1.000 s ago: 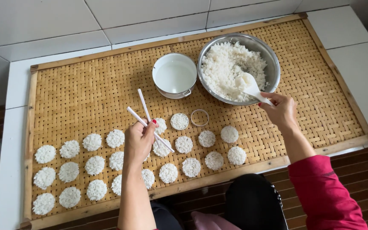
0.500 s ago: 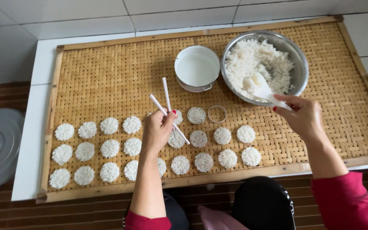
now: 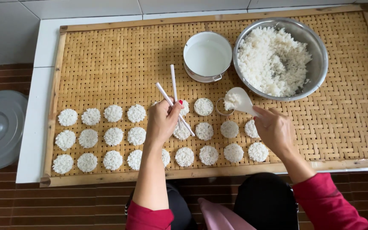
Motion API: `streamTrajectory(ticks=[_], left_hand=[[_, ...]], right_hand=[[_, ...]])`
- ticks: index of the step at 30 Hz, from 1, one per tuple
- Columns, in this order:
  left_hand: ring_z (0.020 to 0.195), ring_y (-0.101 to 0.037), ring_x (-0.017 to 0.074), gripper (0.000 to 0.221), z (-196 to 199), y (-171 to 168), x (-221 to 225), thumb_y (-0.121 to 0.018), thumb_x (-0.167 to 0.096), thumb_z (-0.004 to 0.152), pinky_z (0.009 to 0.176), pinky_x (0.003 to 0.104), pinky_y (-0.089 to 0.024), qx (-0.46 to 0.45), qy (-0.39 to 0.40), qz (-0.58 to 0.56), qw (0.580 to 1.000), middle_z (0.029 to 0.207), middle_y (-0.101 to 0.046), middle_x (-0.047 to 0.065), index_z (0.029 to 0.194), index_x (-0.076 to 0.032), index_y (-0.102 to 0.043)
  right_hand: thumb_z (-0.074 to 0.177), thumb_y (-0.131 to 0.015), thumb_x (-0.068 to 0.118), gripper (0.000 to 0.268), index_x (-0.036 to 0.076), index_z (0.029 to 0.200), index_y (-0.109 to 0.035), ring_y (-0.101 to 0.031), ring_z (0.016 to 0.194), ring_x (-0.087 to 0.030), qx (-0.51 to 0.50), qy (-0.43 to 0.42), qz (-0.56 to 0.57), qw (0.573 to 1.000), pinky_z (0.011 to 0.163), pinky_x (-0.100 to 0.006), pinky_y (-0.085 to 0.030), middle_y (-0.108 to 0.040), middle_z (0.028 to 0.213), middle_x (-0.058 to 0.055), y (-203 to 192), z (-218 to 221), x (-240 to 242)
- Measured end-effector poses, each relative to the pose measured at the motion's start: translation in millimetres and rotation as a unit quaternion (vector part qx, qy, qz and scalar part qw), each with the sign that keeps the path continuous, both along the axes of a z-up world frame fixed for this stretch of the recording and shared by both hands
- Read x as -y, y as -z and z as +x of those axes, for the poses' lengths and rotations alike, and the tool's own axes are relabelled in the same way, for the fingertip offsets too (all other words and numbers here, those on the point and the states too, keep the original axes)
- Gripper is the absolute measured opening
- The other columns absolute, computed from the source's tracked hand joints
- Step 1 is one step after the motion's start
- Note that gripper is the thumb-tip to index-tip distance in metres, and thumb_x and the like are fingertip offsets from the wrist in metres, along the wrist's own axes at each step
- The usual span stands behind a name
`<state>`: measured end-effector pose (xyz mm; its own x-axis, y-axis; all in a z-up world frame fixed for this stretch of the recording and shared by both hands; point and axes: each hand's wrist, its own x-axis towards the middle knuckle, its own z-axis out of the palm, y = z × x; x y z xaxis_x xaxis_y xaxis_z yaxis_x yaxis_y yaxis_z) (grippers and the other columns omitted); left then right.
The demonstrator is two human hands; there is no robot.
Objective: Making small circular rice cakes by scooping rice into a mold and pressing it down on a bamboo mat.
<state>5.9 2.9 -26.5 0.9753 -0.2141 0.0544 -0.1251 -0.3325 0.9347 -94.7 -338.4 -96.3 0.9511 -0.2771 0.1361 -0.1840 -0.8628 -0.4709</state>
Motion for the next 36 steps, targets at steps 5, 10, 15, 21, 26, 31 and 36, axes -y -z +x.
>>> streamTrajectory(ticks=[5, 10, 15, 21, 26, 31, 36], left_hand=[[0.043, -0.048, 0.0137, 0.025, -1.9, -4.3, 1.2, -0.061, -0.013, 0.100, 0.046, 0.026, -0.039, 0.011, 0.002, -0.006, 1.000, 0.043, -0.054, 0.009, 0.080, -0.003, -0.074], [0.042, -0.041, 0.0117, 0.026, -4.4, -16.4, 0.9, -0.061, -0.012, 0.100, 0.044, 0.025, -0.033, 0.010, 0.011, -0.001, 1.000, 0.041, -0.049, 0.005, 0.079, -0.003, -0.072], [0.041, -0.040, 0.0118, 0.026, -2.8, -11.0, 0.1, -0.061, -0.012, 0.100, 0.044, 0.025, -0.032, 0.013, 0.015, -0.001, 1.000, 0.041, -0.047, 0.005, 0.079, -0.003, -0.072], [0.040, -0.037, 0.0111, 0.027, -3.8, -19.6, 0.5, -0.059, -0.009, 0.101, 0.044, 0.024, -0.033, 0.014, 0.020, -0.004, 1.000, 0.042, -0.046, 0.003, 0.079, -0.001, -0.071], [0.040, -0.037, 0.0107, 0.026, -4.6, -18.6, 1.4, -0.060, -0.009, 0.101, 0.044, 0.024, -0.031, 0.023, 0.023, -0.007, 0.999, 0.042, -0.045, 0.003, 0.078, -0.001, -0.070], [0.039, -0.037, 0.0116, 0.026, -3.7, -20.7, 0.4, -0.060, -0.008, 0.101, 0.044, 0.025, -0.032, 0.026, 0.026, -0.003, 0.999, 0.043, -0.045, 0.003, 0.078, -0.001, -0.070], [0.040, -0.038, 0.0111, 0.025, -3.7, -15.5, 1.1, -0.062, -0.011, 0.100, 0.044, 0.025, -0.031, 0.034, 0.026, 0.004, 0.999, 0.041, -0.043, 0.003, 0.078, -0.003, -0.070]], right_hand=[[0.090, -0.072, 0.011, 0.036, 0.024, 0.123, -0.080, -0.069, 0.069, -0.027, 0.059, -0.032, -0.083, 0.994, 0.072, -0.038, -0.054, -0.071, 0.082, -0.004, -1.1, -4.4, -11.9], [0.092, -0.072, 0.007, 0.039, 0.022, 0.127, -0.078, -0.072, 0.068, -0.029, 0.076, -0.058, -0.079, 0.992, 0.065, -0.039, -0.054, -0.075, 0.087, -0.008, -8.5, -4.5, -17.0], [0.095, -0.071, 0.005, 0.036, 0.018, 0.129, -0.077, -0.073, 0.072, -0.028, 0.067, -0.054, -0.088, 0.992, 0.068, -0.037, -0.054, -0.077, 0.091, -0.011, -19.7, -8.2, -20.7], [0.100, -0.067, 0.012, 0.031, 0.026, 0.127, -0.076, -0.073, 0.075, -0.018, 0.136, -0.075, -0.271, 0.950, 0.069, -0.029, -0.048, -0.078, 0.098, -0.001, -25.4, -10.8, -16.5], [0.102, -0.065, 0.016, 0.029, 0.031, 0.124, -0.076, -0.072, 0.078, -0.012, 0.146, -0.085, -0.348, 0.922, 0.074, -0.027, -0.045, -0.080, 0.100, 0.003, -29.1, -13.1, -24.8], [0.097, -0.065, 0.012, 0.030, 0.030, 0.118, -0.076, -0.069, 0.078, -0.010, 0.181, -0.126, -0.388, 0.895, 0.075, -0.029, -0.037, -0.079, 0.103, 0.007, -11.5, -16.4, -21.7], [0.096, -0.065, 0.014, 0.028, 0.030, 0.117, -0.075, -0.069, 0.079, -0.011, 0.193, -0.121, -0.386, 0.894, 0.076, -0.030, -0.038, -0.079, 0.105, 0.007, -19.9, -17.6, -17.7]])
